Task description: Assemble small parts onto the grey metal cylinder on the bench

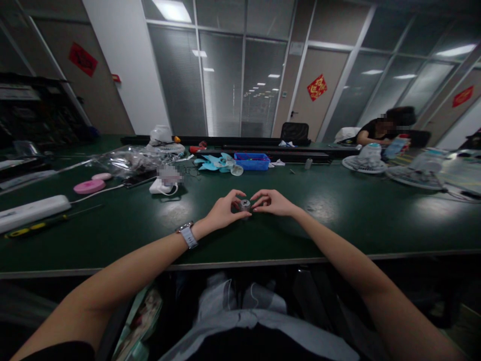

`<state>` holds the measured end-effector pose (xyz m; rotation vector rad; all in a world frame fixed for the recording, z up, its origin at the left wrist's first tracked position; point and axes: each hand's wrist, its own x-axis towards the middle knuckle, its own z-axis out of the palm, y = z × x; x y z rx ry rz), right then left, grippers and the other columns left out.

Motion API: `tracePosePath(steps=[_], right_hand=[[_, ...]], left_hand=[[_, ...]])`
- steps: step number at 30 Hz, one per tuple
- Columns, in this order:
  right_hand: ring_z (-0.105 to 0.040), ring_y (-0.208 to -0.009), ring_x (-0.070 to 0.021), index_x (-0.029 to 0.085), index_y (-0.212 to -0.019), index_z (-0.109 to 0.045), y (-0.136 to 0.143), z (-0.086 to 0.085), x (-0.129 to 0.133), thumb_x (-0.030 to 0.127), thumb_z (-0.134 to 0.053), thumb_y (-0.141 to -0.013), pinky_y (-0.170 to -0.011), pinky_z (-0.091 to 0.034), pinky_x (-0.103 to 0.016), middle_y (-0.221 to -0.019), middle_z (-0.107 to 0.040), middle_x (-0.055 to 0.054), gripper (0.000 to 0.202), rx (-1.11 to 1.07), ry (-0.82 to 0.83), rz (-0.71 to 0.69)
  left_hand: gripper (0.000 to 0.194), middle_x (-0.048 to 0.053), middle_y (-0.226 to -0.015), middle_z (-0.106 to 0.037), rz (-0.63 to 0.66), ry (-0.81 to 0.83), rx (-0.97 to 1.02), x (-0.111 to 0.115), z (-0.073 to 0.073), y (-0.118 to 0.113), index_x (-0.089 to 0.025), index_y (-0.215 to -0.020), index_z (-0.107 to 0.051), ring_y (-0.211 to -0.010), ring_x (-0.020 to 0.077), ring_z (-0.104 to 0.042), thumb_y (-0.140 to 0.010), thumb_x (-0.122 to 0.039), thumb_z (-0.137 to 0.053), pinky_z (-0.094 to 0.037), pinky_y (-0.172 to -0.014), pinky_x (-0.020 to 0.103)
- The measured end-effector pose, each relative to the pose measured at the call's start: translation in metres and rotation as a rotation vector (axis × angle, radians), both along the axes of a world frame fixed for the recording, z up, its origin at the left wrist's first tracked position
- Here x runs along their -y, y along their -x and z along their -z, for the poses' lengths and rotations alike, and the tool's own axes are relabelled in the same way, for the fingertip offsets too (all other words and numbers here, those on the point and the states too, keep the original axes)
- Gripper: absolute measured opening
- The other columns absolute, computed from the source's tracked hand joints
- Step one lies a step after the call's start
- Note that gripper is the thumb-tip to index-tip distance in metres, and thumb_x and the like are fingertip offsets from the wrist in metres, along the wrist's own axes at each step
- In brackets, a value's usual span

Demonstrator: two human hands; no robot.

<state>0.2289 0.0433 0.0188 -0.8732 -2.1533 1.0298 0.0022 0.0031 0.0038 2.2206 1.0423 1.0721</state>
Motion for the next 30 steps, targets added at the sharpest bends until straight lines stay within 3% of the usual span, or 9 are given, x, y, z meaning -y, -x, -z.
tracePosePath(steps=[4,13,17,23,30], right_hand=[[-0.057,-0.053,-0.0089,0.018,-0.107,-0.056,0.010,-0.010,0.010,0.032,-0.073,-0.072,-0.050,-0.043,-0.023,-0.090,-0.074,-0.007,0.041,-0.200,-0.171,0.180],[-0.069,-0.074,-0.0171,0.018,-0.105,-0.058,0.035,-0.008,0.025,0.031,-0.069,-0.076,-0.059,-0.047,-0.026,-0.091,-0.074,-0.007,0.034,-0.220,-0.190,0.091],[-0.065,-0.064,-0.0137,0.017,-0.104,-0.058,0.036,-0.005,0.021,0.033,-0.070,-0.076,-0.053,-0.043,-0.024,-0.086,-0.073,-0.006,0.035,-0.201,-0.215,0.110],[-0.053,-0.046,-0.0087,0.017,-0.097,-0.058,0.033,-0.005,0.019,0.041,-0.070,-0.074,-0.046,-0.040,-0.021,-0.061,-0.064,0.001,0.035,-0.270,-0.234,0.279],[-0.051,-0.046,-0.0064,0.017,-0.101,-0.058,0.036,-0.001,0.020,0.038,-0.074,-0.070,-0.043,-0.035,-0.019,-0.081,-0.071,-0.004,0.041,-0.231,-0.178,0.155]], left_hand=[[0.058,0.004,-0.088,-0.069,-0.005,-0.002,-0.004,-0.001,0.001,0.000,-0.021,-0.115,-0.047,-0.079,0.0186,-0.067,-0.069,-0.044,-0.074,-0.052,-0.073,0.033],[0.058,0.004,-0.089,-0.068,0.016,-0.029,-0.016,-0.001,0.001,0.000,-0.020,-0.115,-0.046,-0.077,0.0188,-0.067,-0.070,-0.045,-0.073,-0.052,-0.070,0.032],[0.056,0.004,-0.090,-0.068,0.020,-0.029,-0.020,-0.001,0.002,0.000,-0.020,-0.115,-0.046,-0.077,0.0183,-0.066,-0.071,-0.044,-0.073,-0.052,-0.070,0.032],[0.058,0.005,-0.090,-0.068,0.011,-0.013,-0.007,-0.002,0.002,-0.001,-0.020,-0.115,-0.046,-0.078,0.0182,-0.067,-0.070,-0.043,-0.074,-0.052,-0.072,0.033],[0.056,0.004,-0.088,-0.069,0.019,0.000,-0.013,0.000,0.000,-0.001,-0.020,-0.114,-0.046,-0.077,0.0189,-0.067,-0.071,-0.043,-0.073,-0.052,-0.070,0.032]])
